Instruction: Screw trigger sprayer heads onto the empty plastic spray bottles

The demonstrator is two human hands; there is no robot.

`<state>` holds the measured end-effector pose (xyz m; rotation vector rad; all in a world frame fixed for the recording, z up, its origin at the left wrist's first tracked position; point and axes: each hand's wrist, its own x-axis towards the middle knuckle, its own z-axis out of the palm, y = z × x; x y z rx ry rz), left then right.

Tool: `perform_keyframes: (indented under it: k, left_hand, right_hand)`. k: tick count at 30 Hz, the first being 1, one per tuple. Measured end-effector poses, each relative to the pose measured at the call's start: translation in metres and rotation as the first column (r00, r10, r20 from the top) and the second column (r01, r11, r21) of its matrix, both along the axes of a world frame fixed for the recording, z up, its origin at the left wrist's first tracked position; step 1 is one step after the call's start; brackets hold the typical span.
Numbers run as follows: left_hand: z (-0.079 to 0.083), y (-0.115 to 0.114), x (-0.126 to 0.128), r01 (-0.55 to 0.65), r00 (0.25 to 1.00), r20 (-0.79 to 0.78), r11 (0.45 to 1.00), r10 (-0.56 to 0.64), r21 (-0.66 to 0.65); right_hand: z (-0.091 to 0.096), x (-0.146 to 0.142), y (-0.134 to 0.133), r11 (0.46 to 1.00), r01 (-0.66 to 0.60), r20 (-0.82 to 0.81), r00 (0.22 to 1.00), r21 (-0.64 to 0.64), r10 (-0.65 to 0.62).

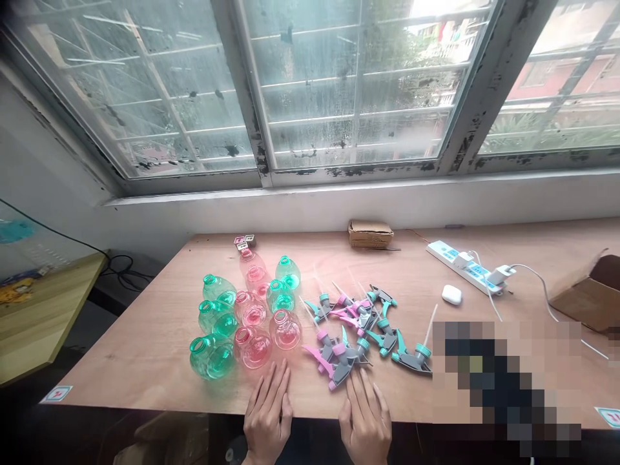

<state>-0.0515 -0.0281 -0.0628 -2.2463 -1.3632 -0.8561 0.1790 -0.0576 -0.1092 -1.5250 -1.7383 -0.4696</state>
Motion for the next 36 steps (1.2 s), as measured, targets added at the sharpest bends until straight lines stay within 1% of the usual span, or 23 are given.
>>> perform_keyframes:
  k: [5,10,13,16,18,21,23,24,27,29,30,32,34,36]
  left_hand:
    - [0.001,-0.002,0.001,-0.01,1.0,0.008,1.0,0.011,-0.021]
    - [0.01,-0.003,0.001,-0.023,0.999,0.044,0.998,0.026,-0.054]
    - [0.016,-0.003,0.001,-0.01,0.996,0.086,0.998,0.016,-0.069]
    - [0.021,-0.002,0.001,0.008,0.99,0.143,0.998,0.002,-0.07]
    - [0.025,-0.001,0.0,-0.009,0.98,0.198,0.999,0.016,-0.037]
    - [0.037,0.008,-0.005,-0.11,0.94,0.33,0.993,0.088,0.049]
    - [0.051,0.019,-0.011,-0.175,0.9,0.419,0.981,0.122,0.089]
    - [0.059,0.026,-0.013,-0.187,0.883,0.452,0.978,0.124,0.096]
    - [0.079,0.049,-0.016,-0.146,0.847,0.522,0.988,0.102,0.044]
    - [0.085,0.061,-0.014,-0.091,0.825,0.558,0.996,0.087,-0.021]
    - [0.085,0.065,-0.012,-0.069,0.816,0.572,0.996,0.084,-0.047]
    - [0.08,0.069,-0.009,-0.05,0.799,0.596,0.996,0.084,-0.074]
    - [0.07,0.069,-0.008,-0.055,0.783,0.615,0.996,0.091,-0.076]
    - [0.059,0.067,-0.01,-0.057,0.775,0.625,0.995,0.098,-0.085]
  right_hand:
    - [0.003,-0.001,0.0,1.0,-0.001,-0.008,1.0,0.0,0.001]
    - [0.006,0.0,0.0,1.0,-0.008,-0.042,0.999,-0.011,0.007]
    - [0.008,-0.001,-0.001,1.0,0.013,-0.083,0.996,-0.002,-0.013]
    - [0.019,-0.003,0.003,1.0,0.011,-0.113,0.994,-0.013,-0.013]
    - [0.032,-0.007,0.011,0.998,-0.036,-0.11,0.993,-0.053,0.03]
    - [0.052,-0.016,0.03,0.979,-0.14,-0.065,0.989,-0.15,0.132]
    - [0.061,-0.023,0.042,0.962,-0.172,-0.027,0.985,-0.21,0.17]
    - [0.062,-0.026,0.047,0.958,-0.171,-0.015,0.985,-0.228,0.173]
    - [0.059,-0.031,0.054,0.962,-0.141,-0.019,0.99,-0.233,0.14]
    - [0.054,-0.031,0.054,0.965,-0.121,-0.039,0.993,-0.234,0.115]
    - [0.051,-0.031,0.053,0.966,-0.113,-0.053,0.993,-0.234,0.104]
    - [0.046,-0.031,0.053,0.97,-0.093,-0.083,0.994,-0.223,0.076]
    - [0.042,-0.031,0.055,0.979,-0.065,-0.079,0.996,-0.195,0.051]
    - [0.037,-0.03,0.058,0.987,-0.037,-0.032,0.999,-0.154,0.032]
